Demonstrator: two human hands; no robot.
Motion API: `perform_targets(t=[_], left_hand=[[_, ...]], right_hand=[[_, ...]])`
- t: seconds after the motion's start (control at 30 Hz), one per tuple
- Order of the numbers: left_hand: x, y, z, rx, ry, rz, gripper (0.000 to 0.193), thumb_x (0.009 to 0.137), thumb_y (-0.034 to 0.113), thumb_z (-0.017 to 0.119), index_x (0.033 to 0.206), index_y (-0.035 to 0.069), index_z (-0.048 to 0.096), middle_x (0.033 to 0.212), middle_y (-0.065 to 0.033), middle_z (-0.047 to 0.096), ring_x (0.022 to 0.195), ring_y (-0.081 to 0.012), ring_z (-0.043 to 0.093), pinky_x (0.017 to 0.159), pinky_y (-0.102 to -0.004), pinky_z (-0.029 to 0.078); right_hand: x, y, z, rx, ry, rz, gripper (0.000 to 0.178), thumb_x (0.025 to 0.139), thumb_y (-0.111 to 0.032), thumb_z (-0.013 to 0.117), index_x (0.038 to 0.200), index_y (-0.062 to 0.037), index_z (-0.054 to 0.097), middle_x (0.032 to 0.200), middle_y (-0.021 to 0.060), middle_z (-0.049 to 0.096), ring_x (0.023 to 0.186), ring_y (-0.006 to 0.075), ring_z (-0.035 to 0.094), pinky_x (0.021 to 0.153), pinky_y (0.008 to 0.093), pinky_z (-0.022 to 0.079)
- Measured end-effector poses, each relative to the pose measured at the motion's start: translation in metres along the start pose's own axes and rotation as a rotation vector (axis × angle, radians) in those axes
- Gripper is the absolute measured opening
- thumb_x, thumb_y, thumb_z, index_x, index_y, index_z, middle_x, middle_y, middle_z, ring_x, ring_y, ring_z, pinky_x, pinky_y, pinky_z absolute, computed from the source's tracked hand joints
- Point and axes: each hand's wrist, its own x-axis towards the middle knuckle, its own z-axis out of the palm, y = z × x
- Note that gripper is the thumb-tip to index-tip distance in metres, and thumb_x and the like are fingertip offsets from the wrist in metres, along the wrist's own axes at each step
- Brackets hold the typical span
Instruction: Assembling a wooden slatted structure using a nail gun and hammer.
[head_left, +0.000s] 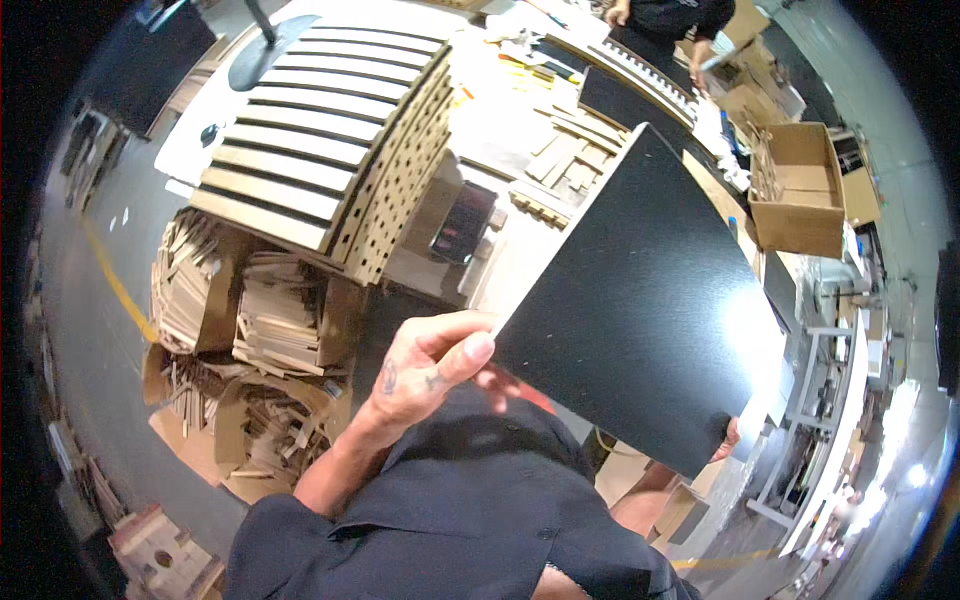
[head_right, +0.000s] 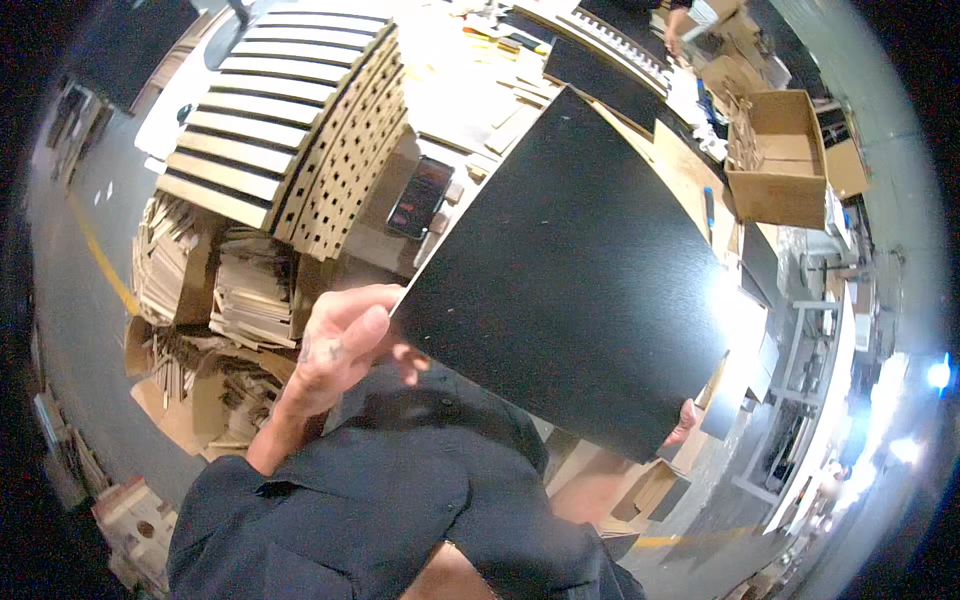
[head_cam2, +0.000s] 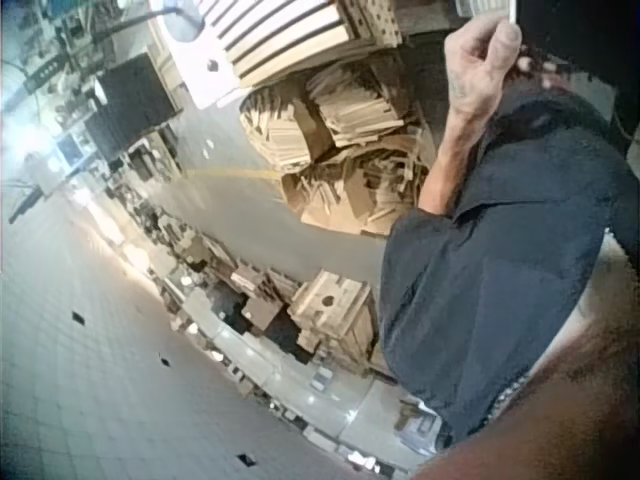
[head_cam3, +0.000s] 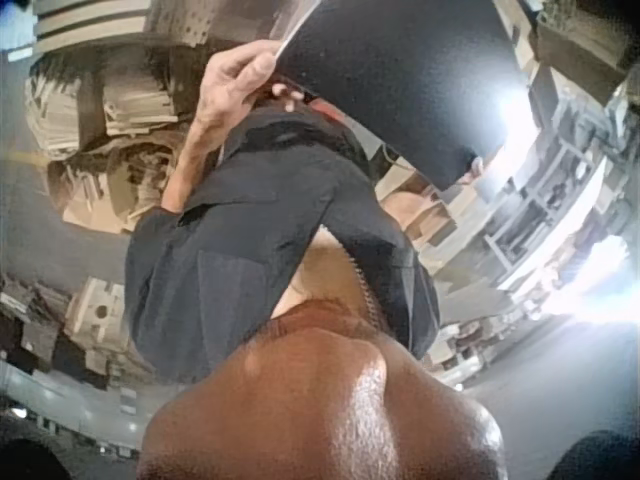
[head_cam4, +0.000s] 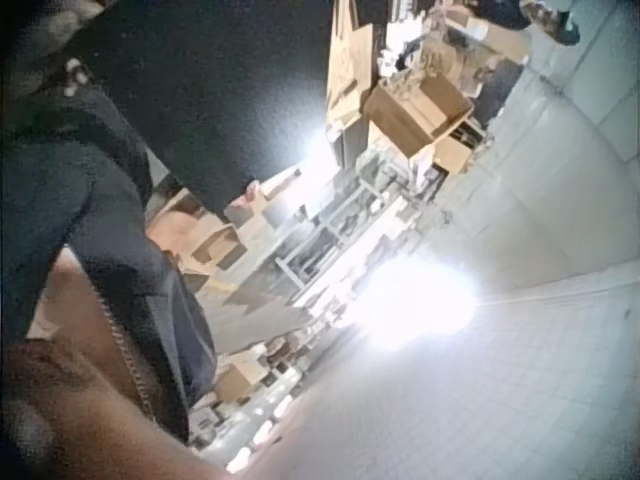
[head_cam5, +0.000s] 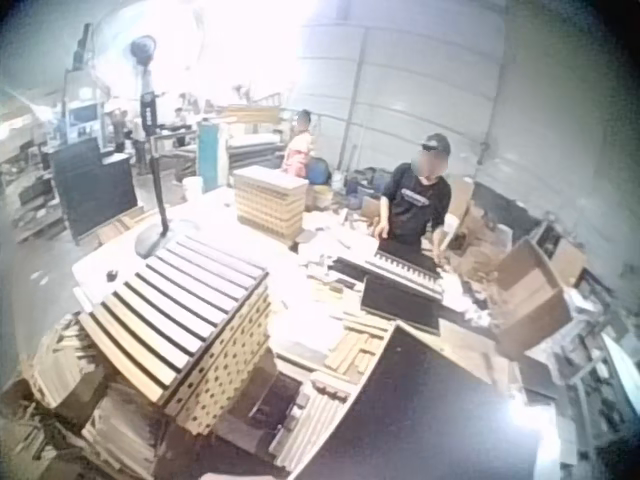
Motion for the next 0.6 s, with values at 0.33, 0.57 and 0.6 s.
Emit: perform_targets(t=[0.33,0.57,0.6], left_hand=[[-0.008,0.007,-0.016,0.068,-0.094,-0.155,0.034,0.089,0.018,0.075,0.112,-0.006,0.069,0.1,-0.015,0.069,0.082,-0.0221,0.07,0.073,-0.0336,0.058],[-0.003,-0.019,-0.036,-0.015,-0.254,-0.108,0.024,0.083,0.014,0.079,0.092,-0.007,0.072,0.08,-0.0158,0.069,0.068,-0.0252,0.069,0.061,-0.0376,0.057],[0.003,-0.023,-0.04,-0.025,-0.31,-0.067,0.022,0.082,0.013,0.079,0.084,-0.007,0.071,0.075,-0.0159,0.068,0.064,-0.0253,0.068,0.058,-0.0386,0.056]], right_hand=[[-0.014,-0.031,0.0,-0.128,0.282,0.064,0.048,0.087,-0.032,0.058,0.124,-0.0026,0.062,0.118,0.0169,0.068,0.097,0.0275,0.068,0.084,0.041,0.059],[-0.042,-0.064,0.042,0.143,0.045,0.328,0.052,0.081,-0.032,0.059,0.121,0.0011,0.063,0.115,0.0164,0.07,0.095,0.0282,0.069,0.077,0.0415,0.058],[-0.038,-0.052,0.017,0.141,0.073,0.3,0.052,0.081,-0.032,0.059,0.121,0.0011,0.063,0.115,0.0164,0.07,0.095,0.0282,0.069,0.077,0.0415,0.058]])
